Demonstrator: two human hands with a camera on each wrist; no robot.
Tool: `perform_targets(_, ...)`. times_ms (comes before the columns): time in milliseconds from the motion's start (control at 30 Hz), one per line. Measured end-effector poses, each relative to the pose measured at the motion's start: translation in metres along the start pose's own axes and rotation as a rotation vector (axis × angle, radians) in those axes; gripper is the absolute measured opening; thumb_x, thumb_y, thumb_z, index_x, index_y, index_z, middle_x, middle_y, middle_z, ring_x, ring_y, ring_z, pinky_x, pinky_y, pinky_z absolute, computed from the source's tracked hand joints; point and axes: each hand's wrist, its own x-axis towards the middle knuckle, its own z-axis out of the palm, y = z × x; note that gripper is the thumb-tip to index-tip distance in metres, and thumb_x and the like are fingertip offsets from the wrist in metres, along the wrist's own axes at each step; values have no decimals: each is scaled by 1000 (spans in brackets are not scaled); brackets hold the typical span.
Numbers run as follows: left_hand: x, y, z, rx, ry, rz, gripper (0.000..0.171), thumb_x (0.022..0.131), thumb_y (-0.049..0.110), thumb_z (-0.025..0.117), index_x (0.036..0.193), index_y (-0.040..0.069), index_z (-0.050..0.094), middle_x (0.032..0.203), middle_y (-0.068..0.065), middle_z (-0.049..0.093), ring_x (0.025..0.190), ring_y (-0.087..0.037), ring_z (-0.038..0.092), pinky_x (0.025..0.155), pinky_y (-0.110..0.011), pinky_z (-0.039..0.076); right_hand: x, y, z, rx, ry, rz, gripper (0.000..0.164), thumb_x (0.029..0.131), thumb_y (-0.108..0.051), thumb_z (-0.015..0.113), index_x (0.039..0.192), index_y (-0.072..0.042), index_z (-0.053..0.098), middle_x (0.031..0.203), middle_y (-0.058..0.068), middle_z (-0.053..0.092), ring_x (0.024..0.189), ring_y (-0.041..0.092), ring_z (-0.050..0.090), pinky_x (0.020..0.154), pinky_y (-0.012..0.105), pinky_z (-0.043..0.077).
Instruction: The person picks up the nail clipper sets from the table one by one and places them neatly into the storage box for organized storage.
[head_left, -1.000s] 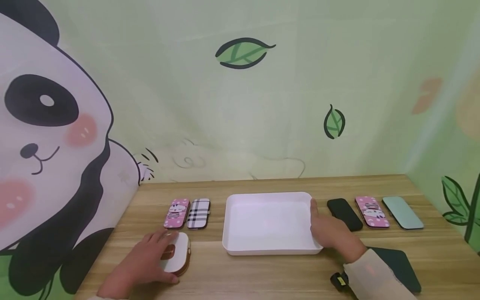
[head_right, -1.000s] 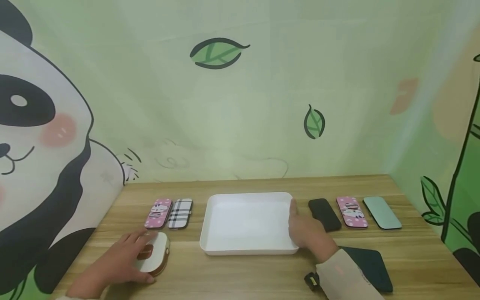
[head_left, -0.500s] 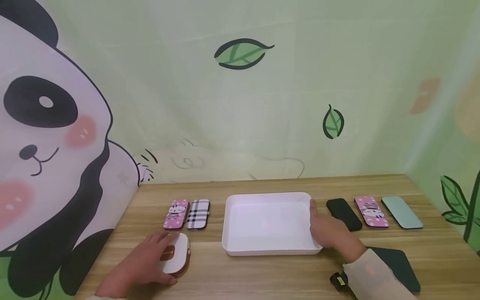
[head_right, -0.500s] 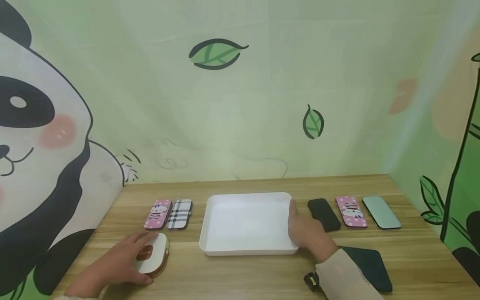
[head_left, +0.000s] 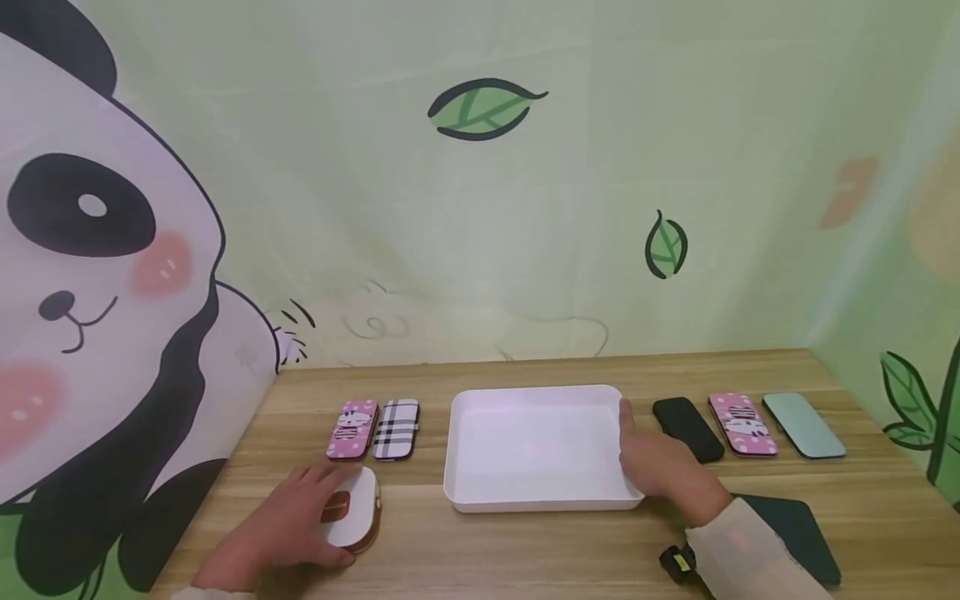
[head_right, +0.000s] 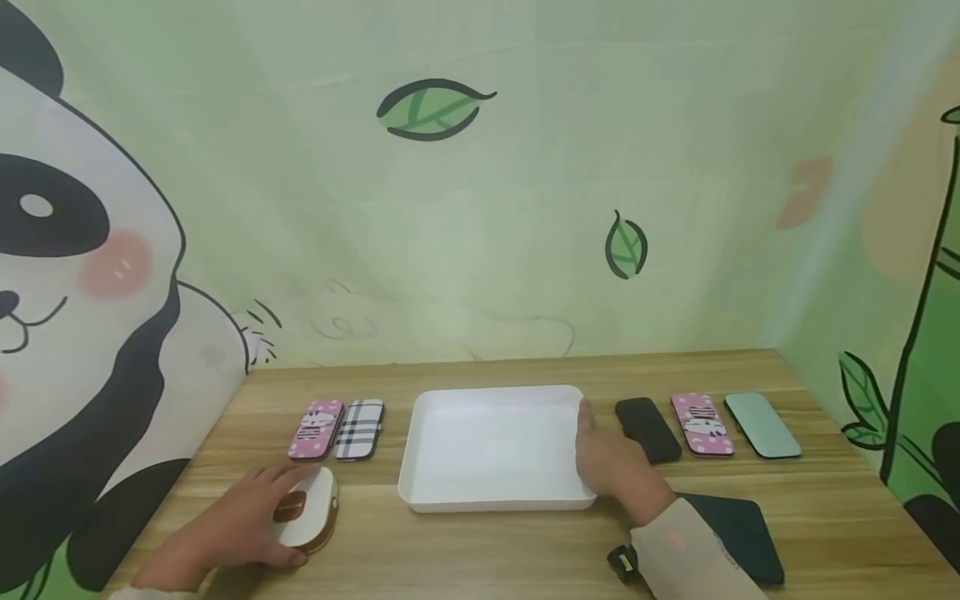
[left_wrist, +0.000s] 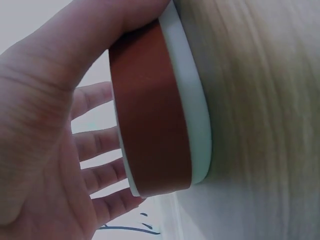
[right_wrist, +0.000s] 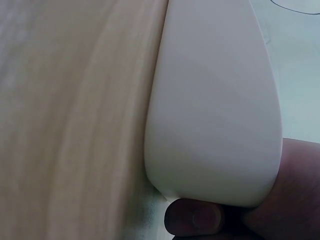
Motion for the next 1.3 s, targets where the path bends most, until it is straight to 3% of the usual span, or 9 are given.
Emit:
perform_targets(700,1,12,-2,61,105,65,111,50,77,82,145,29,53,143,-6,53,128,-34,48,104,-58,42,-1,-2,-1,-4,-5,-6,75,102,-18,45,157,7,-1,57,1,48,45,14,37,46,28,29)
perform_targets(1033,10,28,-14,125,159,133,107,53,75,81,144,28,54,133,-5,56,119,-29,53,97,-50,48,-2,0,-1,19,-14,12,76,102,-19,44,158,5,-3,59,3,49,45,16,39,46,29,30)
perform_targets(1300,19,38,-23,151,224,227,106,56,72,82,146,24,53,132,-10,57,120,-32,53,95,-50,49,-1,-2,-1,21,-14,14,74,103,-19,41,158,5,-4,59,2,48,45,15,38,46,28,30)
